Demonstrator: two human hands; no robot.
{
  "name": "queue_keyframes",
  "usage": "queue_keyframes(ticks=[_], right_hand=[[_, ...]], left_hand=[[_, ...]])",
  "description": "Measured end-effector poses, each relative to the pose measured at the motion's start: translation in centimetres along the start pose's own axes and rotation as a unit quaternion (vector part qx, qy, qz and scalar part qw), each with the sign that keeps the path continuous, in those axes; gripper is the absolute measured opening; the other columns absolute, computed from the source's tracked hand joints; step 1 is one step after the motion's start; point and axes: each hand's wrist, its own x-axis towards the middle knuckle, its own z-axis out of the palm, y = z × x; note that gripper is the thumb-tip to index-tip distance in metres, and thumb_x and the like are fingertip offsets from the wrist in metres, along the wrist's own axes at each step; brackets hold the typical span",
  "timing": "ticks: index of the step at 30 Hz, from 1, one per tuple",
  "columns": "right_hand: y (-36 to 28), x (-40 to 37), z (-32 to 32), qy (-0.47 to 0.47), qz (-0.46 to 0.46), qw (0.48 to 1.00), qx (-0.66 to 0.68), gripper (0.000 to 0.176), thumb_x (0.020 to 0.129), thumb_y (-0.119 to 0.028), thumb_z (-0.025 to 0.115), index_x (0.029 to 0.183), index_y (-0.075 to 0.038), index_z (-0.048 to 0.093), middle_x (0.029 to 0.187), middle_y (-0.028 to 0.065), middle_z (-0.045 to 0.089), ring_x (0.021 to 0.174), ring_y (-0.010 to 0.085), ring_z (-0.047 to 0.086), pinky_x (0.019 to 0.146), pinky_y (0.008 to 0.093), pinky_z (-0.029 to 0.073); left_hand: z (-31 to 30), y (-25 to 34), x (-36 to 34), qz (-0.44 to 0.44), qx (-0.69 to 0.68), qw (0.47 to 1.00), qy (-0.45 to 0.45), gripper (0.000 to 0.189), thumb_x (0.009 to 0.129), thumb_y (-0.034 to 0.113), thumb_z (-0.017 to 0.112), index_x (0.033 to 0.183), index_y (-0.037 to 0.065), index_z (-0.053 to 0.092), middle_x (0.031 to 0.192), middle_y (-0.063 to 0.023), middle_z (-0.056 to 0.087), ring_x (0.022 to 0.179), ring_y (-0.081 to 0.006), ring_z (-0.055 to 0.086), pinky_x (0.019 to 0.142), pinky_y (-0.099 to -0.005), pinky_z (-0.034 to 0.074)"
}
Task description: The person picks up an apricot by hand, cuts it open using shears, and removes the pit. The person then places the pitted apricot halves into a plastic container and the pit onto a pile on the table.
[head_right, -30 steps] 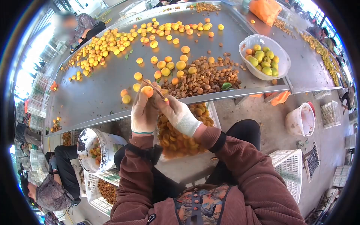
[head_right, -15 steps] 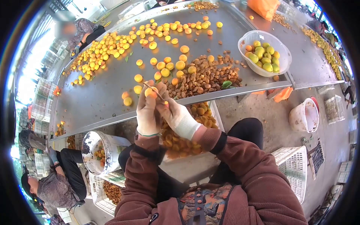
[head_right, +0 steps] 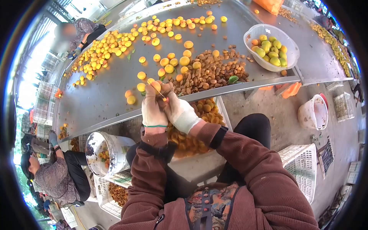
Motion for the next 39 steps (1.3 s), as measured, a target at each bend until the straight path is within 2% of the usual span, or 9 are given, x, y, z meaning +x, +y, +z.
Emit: queue_keyframes(ticks=[4,8,11,14,23,25,27,31,39], right_hand=[[-0.6,0.1,-0.7,-0.013,0.03,0.998,-0.061,0.036,0.097,-0.026,0.053,0.125,-0.007,0.043,0.09,0.0252,0.067,0.086,0.0471,0.063,0.071,0.0523,0.051],[0.7,0.3,-0.9,-0.009,0.006,1.0,0.001,0.037,0.098,-0.03,0.054,0.125,-0.006,0.047,0.091,0.0245,0.067,0.088,0.0452,0.064,0.074,0.0477,0.053],[0.9,0.7,-1.5,-0.026,0.024,0.995,0.094,0.038,0.099,-0.036,0.055,0.118,-0.002,0.054,0.091,0.0219,0.068,0.087,0.0373,0.068,0.077,0.0397,0.054],[0.7,0.3,-1.4,-0.041,0.002,0.97,0.241,0.047,0.101,-0.042,0.053,0.114,0.002,0.057,0.094,0.0168,0.067,0.09,0.0188,0.063,0.079,0.0336,0.051],[-1.1,-0.2,-2.1,0.004,-0.008,0.999,0.036,0.04,0.099,-0.027,0.055,0.132,-0.007,0.045,0.089,0.0257,0.067,0.088,0.0459,0.064,0.07,0.0463,0.053],[-1.3,0.2,-2.3,0.002,-0.019,0.997,0.076,0.041,0.098,-0.026,0.055,0.133,-0.007,0.044,0.09,0.0253,0.067,0.089,0.0448,0.064,0.071,0.0452,0.053],[-1.4,0.4,-2.6,-0.002,-0.03,0.993,0.114,0.041,0.098,-0.025,0.056,0.133,-0.007,0.044,0.091,0.0249,0.067,0.089,0.0438,0.065,0.072,0.0441,0.053],[-1.1,0.1,-2.0,-0.005,-0.033,0.985,0.169,0.04,0.097,-0.019,0.057,0.132,-0.004,0.045,0.095,0.0243,0.066,0.093,0.0422,0.066,0.073,0.0419,0.053],[0.2,-0.4,-1.0,0.001,0.041,0.997,0.073,0.032,0.094,-0.017,0.06,0.12,0.0,0.052,0.091,0.0215,0.066,0.089,0.0356,0.068,0.075,0.0377,0.052]], left_hand=[[0.1,-0.3,-0.3,-0.018,-0.058,0.998,0.002,0.052,0.104,0.046,0.042,0.119,-0.002,0.057,0.107,-0.0107,0.065,0.1,-0.0193,0.063,0.088,-0.0321,0.049],[-0.9,-0.2,0.2,-0.038,-0.01,0.999,-0.015,0.052,0.104,0.046,0.042,0.121,-0.001,0.057,0.109,-0.0093,0.063,0.099,-0.018,0.062,0.088,-0.0309,0.049],[-1.3,0.0,0.6,-0.018,-0.004,0.997,-0.07,0.046,0.104,0.039,0.047,0.123,-0.001,0.056,0.106,-0.0073,0.062,0.096,-0.016,0.06,0.086,-0.0288,0.049],[-0.9,-0.1,1.0,0.085,0.096,0.99,-0.058,0.042,0.101,0.026,0.057,0.133,-0.001,0.052,0.11,-0.0051,0.06,0.098,-0.0133,0.058,0.083,-0.0258,0.049],[0.1,-0.3,-0.3,-0.004,-0.041,0.996,-0.073,0.054,0.104,0.042,0.045,0.133,-0.003,0.051,0.117,-0.0105,0.06,0.106,-0.0159,0.056,0.094,-0.0312,0.045],[0.5,0.2,-0.3,0.0,-0.042,0.997,-0.062,0.049,0.104,0.038,0.048,0.133,-0.002,0.051,0.116,-0.0109,0.062,0.105,-0.0163,0.057,0.093,-0.0318,0.045],[0.6,0.4,-0.1,0.097,0.089,0.986,-0.1,0.05,0.101,0.037,0.055,0.133,0.0,0.047,0.102,-0.008,0.066,0.096,-0.015,0.06,0.088,-0.0301,0.048],[-0.2,1.6,0.5,0.064,0.199,0.971,-0.115,0.043,0.101,0.034,0.055,0.129,0.002,0.049,0.102,-0.0082,0.068,0.091,-0.0156,0.062,0.085,-0.0292,0.049],[-0.3,-0.9,0.7,0.025,0.058,0.994,-0.085,0.045,0.103,0.034,0.051,0.129,-0.002,0.048,0.104,-0.0147,0.069,0.102,-0.0213,0.064,0.09,-0.0309,0.049]])
